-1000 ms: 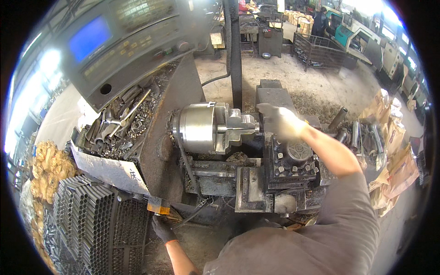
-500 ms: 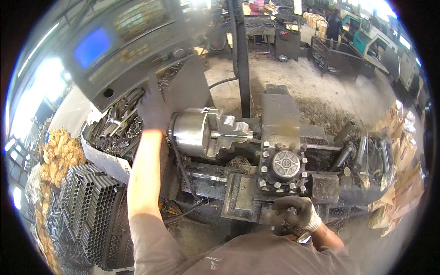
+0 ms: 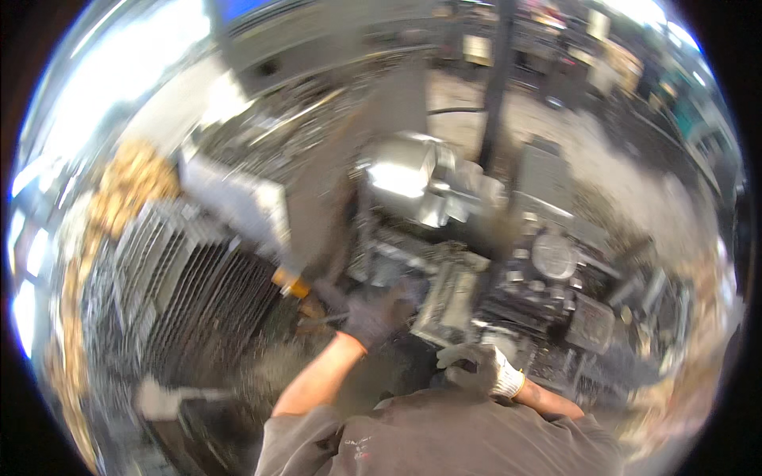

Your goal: The person repeatedly loads metal tubes into a lathe chuck, secures them, and removes them after machining. The person places the processed tubes into a nearby container. The cycle of loading, machining, and unloading is repeated throughout the clip.

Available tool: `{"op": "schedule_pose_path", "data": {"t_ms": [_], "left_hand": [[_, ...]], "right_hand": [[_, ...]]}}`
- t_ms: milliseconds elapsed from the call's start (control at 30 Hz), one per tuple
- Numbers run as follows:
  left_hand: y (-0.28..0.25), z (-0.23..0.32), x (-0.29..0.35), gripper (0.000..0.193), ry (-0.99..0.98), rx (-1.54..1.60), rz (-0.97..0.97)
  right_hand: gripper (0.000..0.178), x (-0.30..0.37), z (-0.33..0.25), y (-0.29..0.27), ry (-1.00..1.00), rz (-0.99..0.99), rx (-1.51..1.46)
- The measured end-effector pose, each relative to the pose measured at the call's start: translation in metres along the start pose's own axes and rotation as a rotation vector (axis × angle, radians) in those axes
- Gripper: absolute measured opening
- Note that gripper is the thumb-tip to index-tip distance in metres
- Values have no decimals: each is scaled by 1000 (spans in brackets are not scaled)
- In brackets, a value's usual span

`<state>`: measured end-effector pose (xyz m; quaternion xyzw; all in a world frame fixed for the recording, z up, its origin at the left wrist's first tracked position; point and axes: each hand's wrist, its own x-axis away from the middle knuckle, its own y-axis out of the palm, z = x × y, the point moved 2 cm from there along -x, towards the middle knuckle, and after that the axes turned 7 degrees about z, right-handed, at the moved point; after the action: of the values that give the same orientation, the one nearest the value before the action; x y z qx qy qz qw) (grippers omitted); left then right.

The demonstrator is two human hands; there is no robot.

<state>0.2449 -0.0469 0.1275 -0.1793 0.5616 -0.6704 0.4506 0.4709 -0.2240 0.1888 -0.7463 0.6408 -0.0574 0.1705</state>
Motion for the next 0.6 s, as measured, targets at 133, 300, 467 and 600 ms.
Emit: {"op": "schedule_pose_path", "data": {"t_ms": [133,300,467,600], "left_hand": [[110,-118,324,57,-739,130,-500],[125,-104,783,51,-1786,112,-312],[78,45,989,51,-2532,17,132],[105,92,951,51,-2604,263,318]], "right_hand": [[26,-46,15,98,-61,-305,22],[28,-90,76,251,-132,-589,253],[30,-120,197,366,-525,-1104,703],[29,-136,300,415,-953,-1606,1216]]}}
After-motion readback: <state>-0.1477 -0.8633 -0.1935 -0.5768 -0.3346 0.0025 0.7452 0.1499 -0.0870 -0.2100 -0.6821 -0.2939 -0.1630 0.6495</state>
